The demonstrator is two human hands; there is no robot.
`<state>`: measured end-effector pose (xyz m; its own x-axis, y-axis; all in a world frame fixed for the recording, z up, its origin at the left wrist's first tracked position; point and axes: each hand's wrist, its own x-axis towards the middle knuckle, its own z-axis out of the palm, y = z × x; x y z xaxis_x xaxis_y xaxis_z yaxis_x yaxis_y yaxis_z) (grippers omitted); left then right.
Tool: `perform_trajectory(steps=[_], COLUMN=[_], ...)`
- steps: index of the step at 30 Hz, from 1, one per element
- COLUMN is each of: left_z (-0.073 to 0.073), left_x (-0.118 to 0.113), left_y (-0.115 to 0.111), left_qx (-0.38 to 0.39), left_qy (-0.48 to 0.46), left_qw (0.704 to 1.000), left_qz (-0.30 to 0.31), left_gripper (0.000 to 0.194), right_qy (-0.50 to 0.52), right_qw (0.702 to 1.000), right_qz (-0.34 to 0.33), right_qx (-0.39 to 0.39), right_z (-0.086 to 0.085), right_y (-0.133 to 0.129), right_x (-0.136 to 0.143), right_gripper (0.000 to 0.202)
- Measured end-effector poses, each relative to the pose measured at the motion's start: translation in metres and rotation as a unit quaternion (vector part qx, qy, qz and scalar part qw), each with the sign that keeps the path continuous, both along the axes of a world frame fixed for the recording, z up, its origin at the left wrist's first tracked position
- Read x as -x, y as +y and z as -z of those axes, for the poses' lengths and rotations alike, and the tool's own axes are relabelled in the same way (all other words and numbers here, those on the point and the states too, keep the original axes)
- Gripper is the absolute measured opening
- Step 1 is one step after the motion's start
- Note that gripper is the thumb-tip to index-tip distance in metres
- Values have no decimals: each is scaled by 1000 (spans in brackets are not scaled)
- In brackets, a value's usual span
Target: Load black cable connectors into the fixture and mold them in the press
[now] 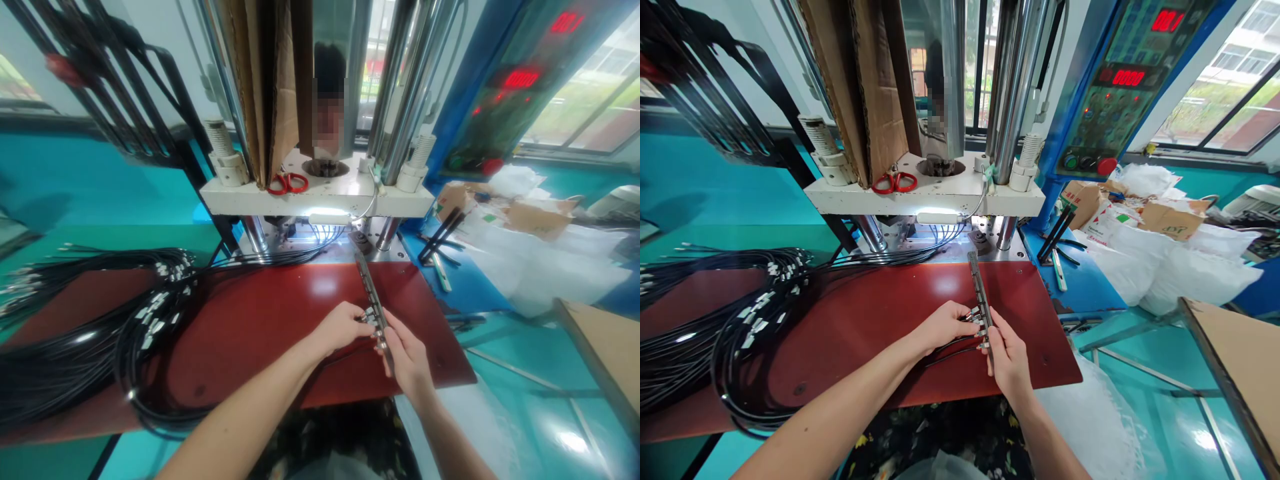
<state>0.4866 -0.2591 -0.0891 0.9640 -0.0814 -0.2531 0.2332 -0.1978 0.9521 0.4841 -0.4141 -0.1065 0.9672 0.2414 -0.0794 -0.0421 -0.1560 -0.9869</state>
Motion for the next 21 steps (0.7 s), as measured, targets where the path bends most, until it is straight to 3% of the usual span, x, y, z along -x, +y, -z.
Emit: perform_trajectory(steps=[6, 10, 15, 21], left_z=[-6, -2, 3, 7], left_x=[-2, 2, 7, 8], left_y=[1, -3, -9, -15], left_qx=[48, 67, -9, 3], left_qy=[74, 37, -31, -41], left_qw=[996, 997, 999, 996], left_qz=[10, -17, -35, -74], left_gripper=[21, 24, 25, 22], right_qy=[-4, -4, 0, -23], right_qw=[1000, 1000, 1000, 998], right_qz=[-12, -5, -7, -44], right_qx=[16, 22, 19, 46], right_z=[-1, -2, 0, 4], right_y=[3, 4, 3, 0], right_x=[-3, -2, -2, -3], right_gripper=[57, 58, 59, 59])
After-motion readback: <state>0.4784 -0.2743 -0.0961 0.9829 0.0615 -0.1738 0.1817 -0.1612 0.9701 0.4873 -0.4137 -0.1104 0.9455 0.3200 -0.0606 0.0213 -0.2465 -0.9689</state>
